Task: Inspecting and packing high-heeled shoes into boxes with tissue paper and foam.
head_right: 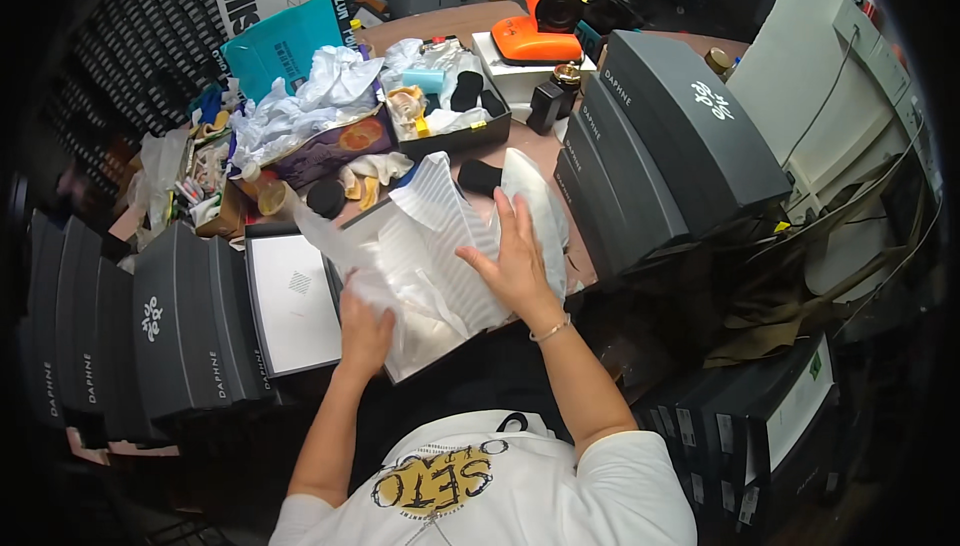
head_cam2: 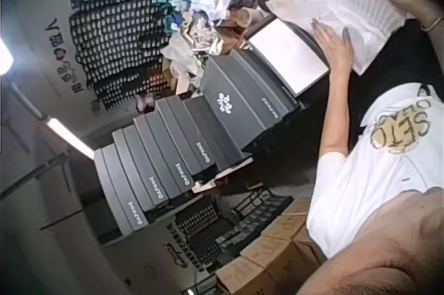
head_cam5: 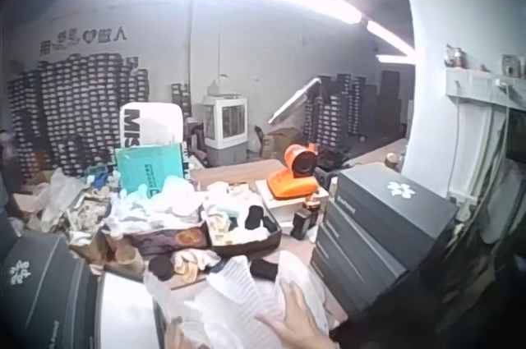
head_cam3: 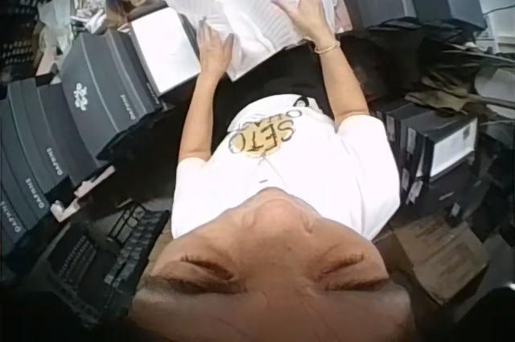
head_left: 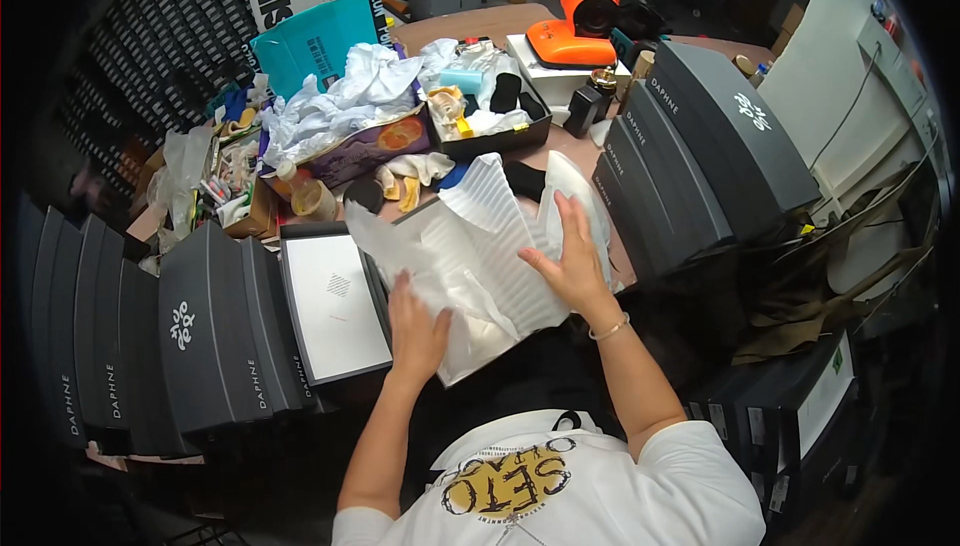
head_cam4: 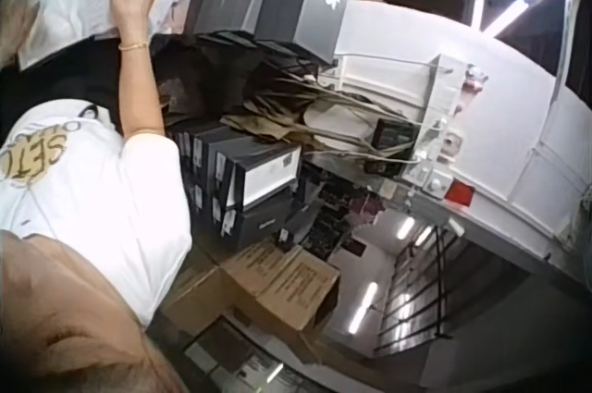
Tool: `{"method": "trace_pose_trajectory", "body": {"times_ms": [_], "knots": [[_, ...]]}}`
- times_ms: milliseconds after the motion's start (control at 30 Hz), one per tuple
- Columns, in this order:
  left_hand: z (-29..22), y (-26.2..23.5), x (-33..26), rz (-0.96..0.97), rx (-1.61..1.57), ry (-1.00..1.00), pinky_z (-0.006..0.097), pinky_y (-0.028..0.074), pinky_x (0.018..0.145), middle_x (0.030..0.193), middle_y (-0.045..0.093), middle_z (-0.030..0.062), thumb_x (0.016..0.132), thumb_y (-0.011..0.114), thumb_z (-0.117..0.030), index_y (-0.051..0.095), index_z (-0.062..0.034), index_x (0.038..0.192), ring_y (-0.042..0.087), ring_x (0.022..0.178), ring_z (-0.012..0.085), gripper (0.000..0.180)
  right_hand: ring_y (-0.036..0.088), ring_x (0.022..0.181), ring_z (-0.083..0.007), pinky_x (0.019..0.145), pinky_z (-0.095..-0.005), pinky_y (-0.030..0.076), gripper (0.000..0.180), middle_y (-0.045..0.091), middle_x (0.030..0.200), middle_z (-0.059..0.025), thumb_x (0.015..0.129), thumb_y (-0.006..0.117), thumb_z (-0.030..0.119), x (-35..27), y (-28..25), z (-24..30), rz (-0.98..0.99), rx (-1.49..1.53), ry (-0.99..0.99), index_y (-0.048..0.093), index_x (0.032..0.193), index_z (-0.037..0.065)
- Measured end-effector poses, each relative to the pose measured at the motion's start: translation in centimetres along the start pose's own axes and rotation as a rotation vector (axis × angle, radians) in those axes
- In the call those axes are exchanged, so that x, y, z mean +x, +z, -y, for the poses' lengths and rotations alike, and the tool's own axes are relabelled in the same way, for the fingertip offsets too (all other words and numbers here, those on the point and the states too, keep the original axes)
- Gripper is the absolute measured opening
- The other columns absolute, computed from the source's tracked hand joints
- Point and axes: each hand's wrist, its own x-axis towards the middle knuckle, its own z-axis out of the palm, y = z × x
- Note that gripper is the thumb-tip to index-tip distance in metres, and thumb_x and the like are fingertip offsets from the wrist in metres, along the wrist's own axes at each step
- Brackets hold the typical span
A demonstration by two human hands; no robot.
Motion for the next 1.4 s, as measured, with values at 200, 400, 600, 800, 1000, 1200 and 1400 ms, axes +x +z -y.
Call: {"method": "trace_pose_trajectory", "body": {"times_ms": [200,400,600,800,1000,1200,1400], "knots": [[-2.5,1.1,8.9,1.015,0.417,-0.116,0.041,0.038,0.090,0.105,0.069,0.0198,0.080,0.055,-0.068,0.070,0.0002,0.102,0.060,0.107,0.0294,0.073,0.060,0.090,-0.0095,0.079,-0.0241,0.049,0.053,0.063,0.108,-0.0093,0.089,0.064,0.007,-1.6,-1.2,-0.7,0.220,0.822,0.202,0.045,0.138,0.003],[0.2,3.9,6.1,0.462,0.268,0.052,0.043,0.039,0.088,0.103,0.068,0.0152,0.079,0.064,-0.055,0.070,-0.0033,0.103,0.059,0.103,0.0309,0.057,0.041,0.130,-0.0347,0.107,-0.0514,0.032,0.060,0.046,0.137,-0.0167,0.073,0.068,0.006,-2.9,-3.1,-8.0,0.195,-0.762,-0.211,0.055,0.131,0.013],[-1.4,0.4,4.9,-0.047,-0.291,0.147,0.047,0.037,0.104,0.131,0.053,0.0154,0.083,0.069,-0.018,0.061,-0.0026,0.119,0.052,0.118,0.0359,0.040,0.043,0.128,-0.0338,0.104,-0.0542,0.031,0.043,0.049,0.134,-0.0153,0.068,0.066,0.006,0.5,0.0,-11.3,0.024,-0.627,-0.407,0.063,0.111,0.012],[-9.4,3.4,8.1,0.303,-0.040,0.461,0.057,0.025,0.109,0.131,0.056,0.0148,0.091,0.059,-0.028,0.063,-0.0057,0.121,0.045,0.129,0.0358,0.038,0.062,0.094,-0.0300,0.076,-0.0372,0.051,0.039,0.062,0.104,-0.0115,0.074,0.065,0.006,9.4,-6.4,-10.0,-0.001,-0.683,-0.225,0.062,0.113,0.009],[-6.7,8.5,10.4,0.692,-1.415,-0.512,0.052,0.040,0.102,0.135,0.055,0.0174,0.097,0.036,-0.060,0.052,-0.0040,0.135,0.059,0.116,0.0332,0.069,0.062,0.081,-0.0305,0.074,-0.0358,0.050,0.024,0.061,0.086,-0.0138,0.079,0.049,-0.004,13.1,-10.9,-1.6,0.028,-0.024,-0.383,0.063,0.098,0.001],[-7.1,-2.2,11.1,0.767,-2.173,-0.505,0.051,0.040,0.107,0.142,0.045,0.0191,0.093,0.031,-0.070,0.032,-0.0075,0.147,0.047,0.130,0.0343,0.082,0.058,0.080,-0.0279,0.077,-0.0365,0.047,0.017,0.054,0.082,-0.0084,0.073,0.060,-0.003,8.4,-9.5,9.7,0.585,0.197,-0.775,0.062,0.088,0.005],[-5.3,-4.6,2.7,0.548,-2.054,-0.513,0.046,0.044,0.103,0.136,0.051,0.0160,0.091,0.046,-0.050,0.034,-0.0090,0.146,0.051,0.125,0.0304,0.070,0.053,0.080,-0.0264,0.087,-0.0401,0.046,0.016,0.047,0.079,-0.0071,0.072,0.068,0.006,-2.7,3.0,10.5,0.610,0.244,-1.022,0.058,0.084,0.005]]}}
